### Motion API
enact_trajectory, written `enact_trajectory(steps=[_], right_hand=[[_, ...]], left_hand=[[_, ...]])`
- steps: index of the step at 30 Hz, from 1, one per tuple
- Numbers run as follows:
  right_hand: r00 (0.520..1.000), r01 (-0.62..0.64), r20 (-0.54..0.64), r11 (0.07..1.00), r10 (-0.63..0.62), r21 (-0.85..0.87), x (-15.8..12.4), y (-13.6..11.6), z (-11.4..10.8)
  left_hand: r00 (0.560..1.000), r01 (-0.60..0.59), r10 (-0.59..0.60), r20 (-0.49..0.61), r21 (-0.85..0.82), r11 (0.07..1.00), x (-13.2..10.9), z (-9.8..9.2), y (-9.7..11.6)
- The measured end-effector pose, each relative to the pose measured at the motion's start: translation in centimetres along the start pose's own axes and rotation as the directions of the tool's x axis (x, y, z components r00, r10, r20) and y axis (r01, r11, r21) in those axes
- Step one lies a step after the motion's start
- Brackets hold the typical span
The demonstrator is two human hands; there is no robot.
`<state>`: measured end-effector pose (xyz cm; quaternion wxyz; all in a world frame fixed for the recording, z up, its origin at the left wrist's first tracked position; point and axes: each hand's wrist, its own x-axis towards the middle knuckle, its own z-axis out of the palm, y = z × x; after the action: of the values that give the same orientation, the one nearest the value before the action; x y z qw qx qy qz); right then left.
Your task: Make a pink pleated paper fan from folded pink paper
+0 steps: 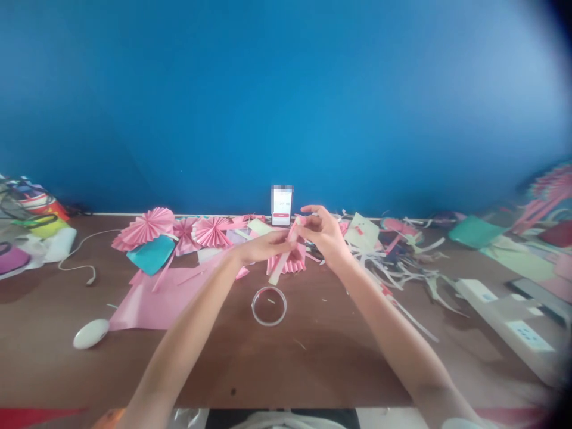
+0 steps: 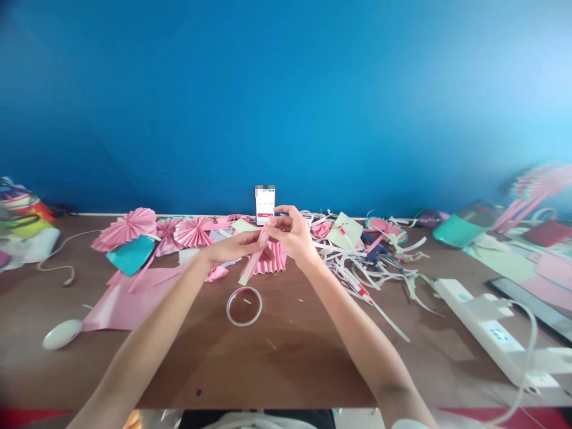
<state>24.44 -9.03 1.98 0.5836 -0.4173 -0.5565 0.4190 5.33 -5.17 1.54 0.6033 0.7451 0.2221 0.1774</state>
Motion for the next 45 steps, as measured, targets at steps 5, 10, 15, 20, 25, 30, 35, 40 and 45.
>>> enact_trajectory(steps=[5, 10, 15, 20, 25, 30, 35, 40, 45], right_hand=[[0.997, 0.033, 0.074, 0.999, -0.034, 0.013, -0.4, -0.7, 0.2], [0.992, 0.062, 0.116, 0.997, -0.056, -0.046, -0.7, -1.8, -0.1], [0.995, 0.088, 0.045, 0.996, -0.089, 0.026, -0.8, -1.6, 0.0], [0.993, 0.105, 0.048, 0.994, -0.103, -0.040, -0.6, -1.4, 0.2], [0.951, 0.284, 0.001, 0.874, -0.309, -0.395, -0.7, -1.5, 0.1], [0.831, 0.406, -0.108, 0.728, -0.545, -0.552, -1.7, -1.6, 0.7], [0.813, 0.433, -0.052, 0.663, -0.580, -0.611, -2.1, -1.8, 1.1], [0.854, 0.409, 0.018, 0.649, -0.521, -0.641, -1.7, -1.4, 0.8], [0.843, 0.446, 0.103, 0.579, -0.527, -0.683, -1.3, -0.8, 0.5]], left_hand=[[0.992, -0.041, 0.025, -0.120, -0.126, 0.991, 0.8, 1.0, -0.3], [0.995, -0.049, 0.038, -0.092, -0.123, 0.991, 0.3, 1.5, 0.6], [0.996, -0.050, 0.045, -0.081, -0.061, 0.997, 0.1, 1.9, 1.3], [0.988, -0.051, 0.028, -0.149, -0.156, 0.986, 0.5, 2.2, 1.0], [0.945, -0.067, -0.020, -0.328, -0.253, 0.965, 0.6, 2.2, 1.2], [0.892, -0.202, 0.072, -0.446, -0.250, 0.947, 0.8, 3.3, 1.6], [0.865, -0.231, 0.131, -0.483, -0.152, 0.961, 1.4, 4.3, 1.0], [0.889, -0.212, 0.189, -0.418, -0.008, 0.977, 1.8, 3.5, 0.3], [0.890, -0.278, 0.209, -0.406, -0.119, 0.953, 1.6, 2.8, 0.5]])
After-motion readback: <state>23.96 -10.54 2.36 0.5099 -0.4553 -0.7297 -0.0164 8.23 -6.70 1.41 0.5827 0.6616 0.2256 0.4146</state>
